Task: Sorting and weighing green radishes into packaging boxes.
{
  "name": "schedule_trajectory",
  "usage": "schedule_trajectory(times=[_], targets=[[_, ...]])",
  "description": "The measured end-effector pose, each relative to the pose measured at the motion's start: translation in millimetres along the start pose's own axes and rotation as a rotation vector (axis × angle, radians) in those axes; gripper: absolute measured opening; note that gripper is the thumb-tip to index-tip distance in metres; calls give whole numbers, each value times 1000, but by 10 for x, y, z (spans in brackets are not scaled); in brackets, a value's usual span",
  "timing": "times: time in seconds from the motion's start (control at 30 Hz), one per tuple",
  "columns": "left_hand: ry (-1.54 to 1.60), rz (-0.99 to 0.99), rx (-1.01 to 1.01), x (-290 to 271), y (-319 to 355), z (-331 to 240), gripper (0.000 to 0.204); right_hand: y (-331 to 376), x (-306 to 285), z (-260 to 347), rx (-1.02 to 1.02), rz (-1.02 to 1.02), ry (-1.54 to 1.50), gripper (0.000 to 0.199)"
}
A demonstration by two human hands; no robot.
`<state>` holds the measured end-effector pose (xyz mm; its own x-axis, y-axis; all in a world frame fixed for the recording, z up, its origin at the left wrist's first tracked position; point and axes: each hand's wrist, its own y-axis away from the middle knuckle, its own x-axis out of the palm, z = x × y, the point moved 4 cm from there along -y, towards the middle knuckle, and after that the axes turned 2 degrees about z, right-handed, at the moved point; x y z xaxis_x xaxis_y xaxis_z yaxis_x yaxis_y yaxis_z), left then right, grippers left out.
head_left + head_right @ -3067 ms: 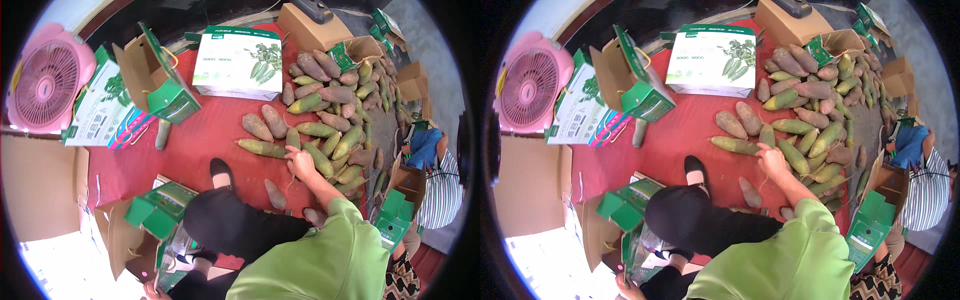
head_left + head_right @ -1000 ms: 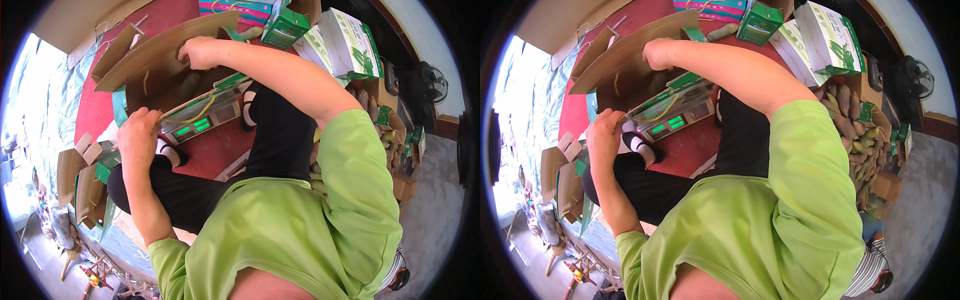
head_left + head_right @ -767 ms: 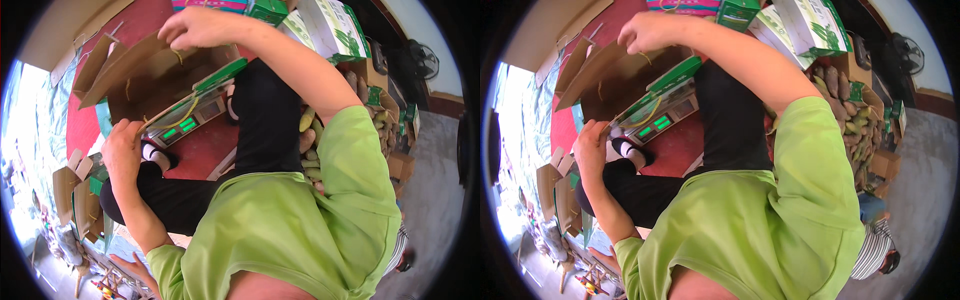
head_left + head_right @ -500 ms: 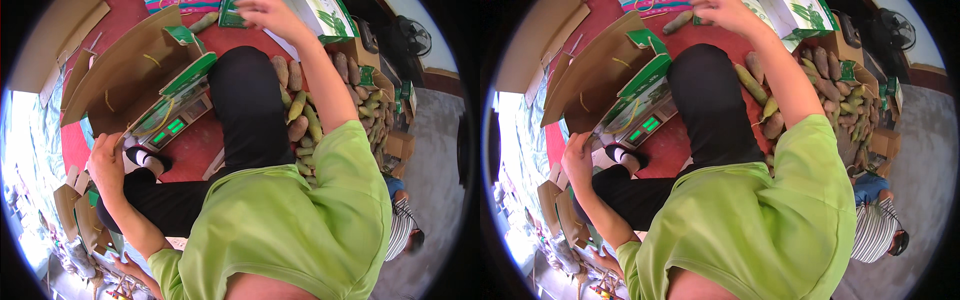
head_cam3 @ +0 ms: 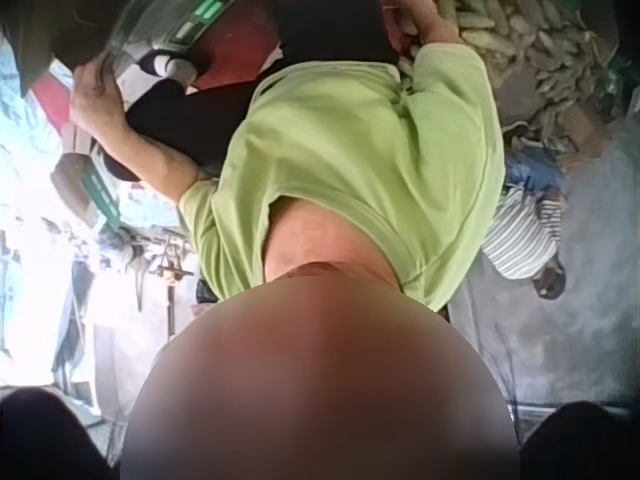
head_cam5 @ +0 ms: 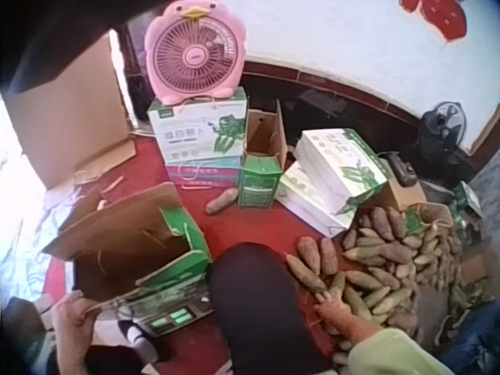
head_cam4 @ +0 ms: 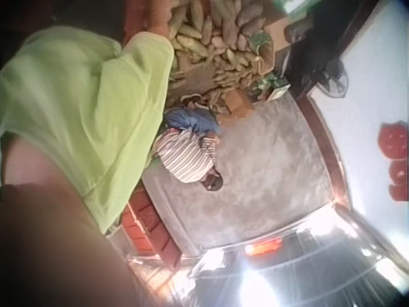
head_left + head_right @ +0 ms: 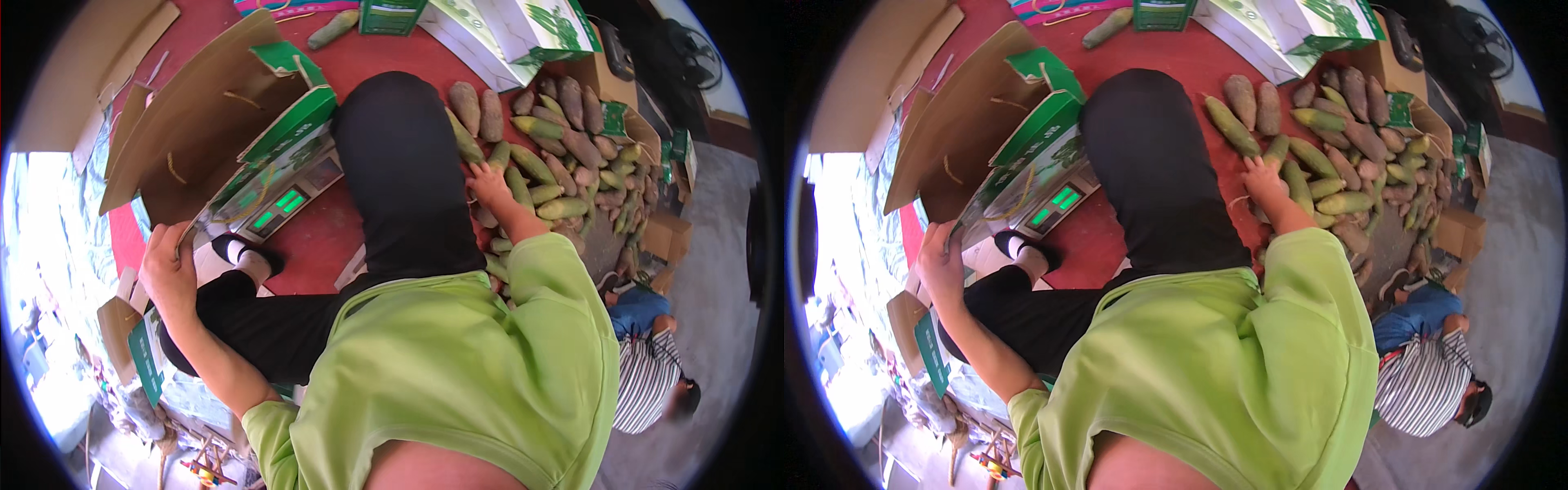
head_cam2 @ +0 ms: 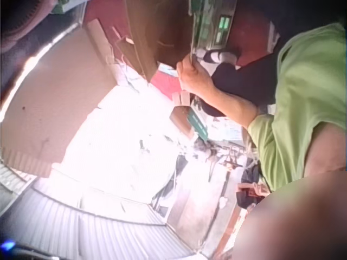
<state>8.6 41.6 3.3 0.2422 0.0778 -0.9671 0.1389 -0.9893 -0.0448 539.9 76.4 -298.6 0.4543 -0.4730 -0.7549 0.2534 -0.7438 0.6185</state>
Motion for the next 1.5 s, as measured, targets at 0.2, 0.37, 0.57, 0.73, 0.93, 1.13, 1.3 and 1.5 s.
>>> schedule_trajectory(times=[0.2,0.37,0.57,0.73,0.93,1.13,1.3,1.5], targets=[[6,-15,17,-10,-14,-26,14,-20,264,-17,-64,167,173,24],[-9,-26,-8,-13,9,6,11,-93,295,-103,-1,117,91,26],[-55,-13,22,-51,66,-5,13,-275,-77,-400,186,-264,-367,31],[-33,-38,62,-43,72,-26,12,-508,39,-1505,451,-400,-1206,34],[-34,-47,105,-67,97,-46,8,109,-1487,-1168,388,-435,-1873,37],[-39,-56,89,-61,87,-32,7,640,-3308,-801,-88,-683,-1709,46],[-31,-57,92,-47,80,-23,9,1032,-4521,-375,-584,-758,-1578,39],[-38,-39,67,-30,101,7,11,557,-5063,881,-765,-273,-1687,25]])
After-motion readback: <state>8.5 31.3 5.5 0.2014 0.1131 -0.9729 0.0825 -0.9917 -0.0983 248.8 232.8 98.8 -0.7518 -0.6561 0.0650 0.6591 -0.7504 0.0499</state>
